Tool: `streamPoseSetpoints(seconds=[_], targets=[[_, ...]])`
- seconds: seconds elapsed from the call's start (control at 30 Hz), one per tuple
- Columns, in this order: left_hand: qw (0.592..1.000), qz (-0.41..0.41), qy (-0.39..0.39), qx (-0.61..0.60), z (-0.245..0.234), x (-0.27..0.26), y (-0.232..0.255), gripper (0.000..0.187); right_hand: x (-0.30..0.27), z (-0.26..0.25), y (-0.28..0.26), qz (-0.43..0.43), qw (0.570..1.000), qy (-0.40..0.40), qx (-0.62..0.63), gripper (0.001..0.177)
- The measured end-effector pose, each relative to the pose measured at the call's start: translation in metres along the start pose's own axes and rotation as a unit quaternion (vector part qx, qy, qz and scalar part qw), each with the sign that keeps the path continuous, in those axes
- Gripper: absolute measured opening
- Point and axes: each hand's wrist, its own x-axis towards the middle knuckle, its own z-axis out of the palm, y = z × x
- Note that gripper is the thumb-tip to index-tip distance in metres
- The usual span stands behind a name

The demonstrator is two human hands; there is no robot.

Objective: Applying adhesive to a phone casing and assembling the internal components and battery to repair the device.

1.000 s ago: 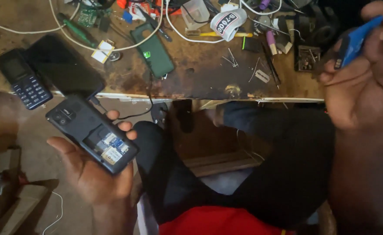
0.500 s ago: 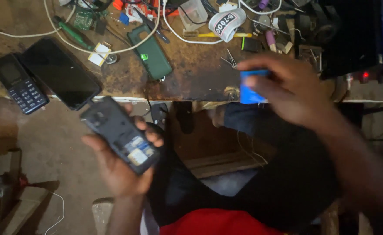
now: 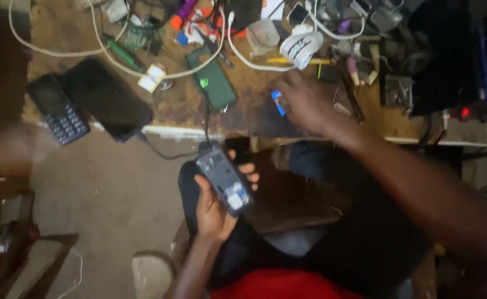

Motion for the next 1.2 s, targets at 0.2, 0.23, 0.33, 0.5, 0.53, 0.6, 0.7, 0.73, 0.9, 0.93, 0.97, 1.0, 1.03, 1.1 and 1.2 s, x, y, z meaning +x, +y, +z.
streamPoseSetpoints(seconds=[0.2, 0.23, 0.33, 0.5, 0.53, 0.6, 0.7, 0.73, 0.9, 0.93, 0.97, 1.0, 1.03, 1.1, 1.2], targets=[[0.999, 0.030, -0.017, -0.016, -0.008, -0.005, -0.001, 0.088, -0.033, -0.052, -0.121, 0.007, 0.998, -0.014, 0.064, 0.021], [0.999, 0.021, -0.015, -0.033, -0.013, -0.005, -0.003, 0.088, -0.042, -0.065, -0.153, 0.066, 0.969, -0.031, 0.238, 0.014], [0.997, 0.004, -0.034, -0.073, -0.016, -0.004, -0.002, 0.089, -0.090, -0.023, -0.196, 0.173, 0.921, -0.065, 0.342, 0.026], [0.998, -0.008, -0.029, -0.055, -0.007, -0.012, 0.002, 0.092, -0.118, 0.015, -0.204, 0.288, 0.763, -0.072, 0.574, 0.030], [0.999, 0.005, -0.023, -0.039, -0.013, -0.009, 0.000, 0.093, -0.115, 0.016, -0.203, 0.290, 0.757, -0.085, 0.579, 0.029], [0.999, 0.011, -0.028, -0.025, -0.018, -0.007, 0.001, 0.093, -0.115, 0.021, -0.201, 0.289, 0.755, -0.083, 0.583, 0.029], [0.999, 0.014, -0.036, -0.019, -0.023, -0.008, -0.001, 0.091, -0.115, 0.019, -0.204, 0.293, 0.748, -0.081, 0.590, 0.029], [0.999, 0.014, -0.045, -0.025, -0.023, -0.007, -0.001, 0.090, -0.113, 0.016, -0.205, 0.291, 0.746, -0.078, 0.594, 0.028], [0.998, 0.012, -0.045, -0.029, -0.019, -0.008, -0.001, 0.088, -0.109, 0.011, -0.205, 0.299, 0.748, -0.091, 0.585, 0.029], [0.999, 0.015, -0.037, -0.022, -0.008, -0.011, 0.003, 0.089, -0.109, 0.010, -0.206, 0.304, 0.744, -0.084, 0.589, 0.031], [0.999, 0.015, -0.037, -0.022, -0.006, -0.009, 0.007, 0.089, -0.108, 0.010, -0.206, 0.304, 0.744, -0.084, 0.589, 0.031], [0.999, 0.007, -0.051, -0.015, -0.005, -0.006, 0.010, 0.093, -0.108, 0.010, -0.206, 0.312, 0.737, -0.073, 0.595, 0.037], [0.998, -0.001, -0.064, -0.007, -0.003, -0.004, 0.014, 0.097, -0.108, 0.010, -0.207, 0.320, 0.729, -0.062, 0.602, 0.043], [0.999, 0.014, -0.043, -0.004, 0.006, -0.009, 0.012, 0.093, -0.108, 0.009, -0.208, 0.330, 0.728, -0.054, 0.599, 0.042], [0.999, 0.032, -0.028, -0.005, 0.019, -0.014, 0.012, 0.086, -0.107, 0.009, -0.208, 0.336, 0.720, -0.038, 0.606, 0.040]])
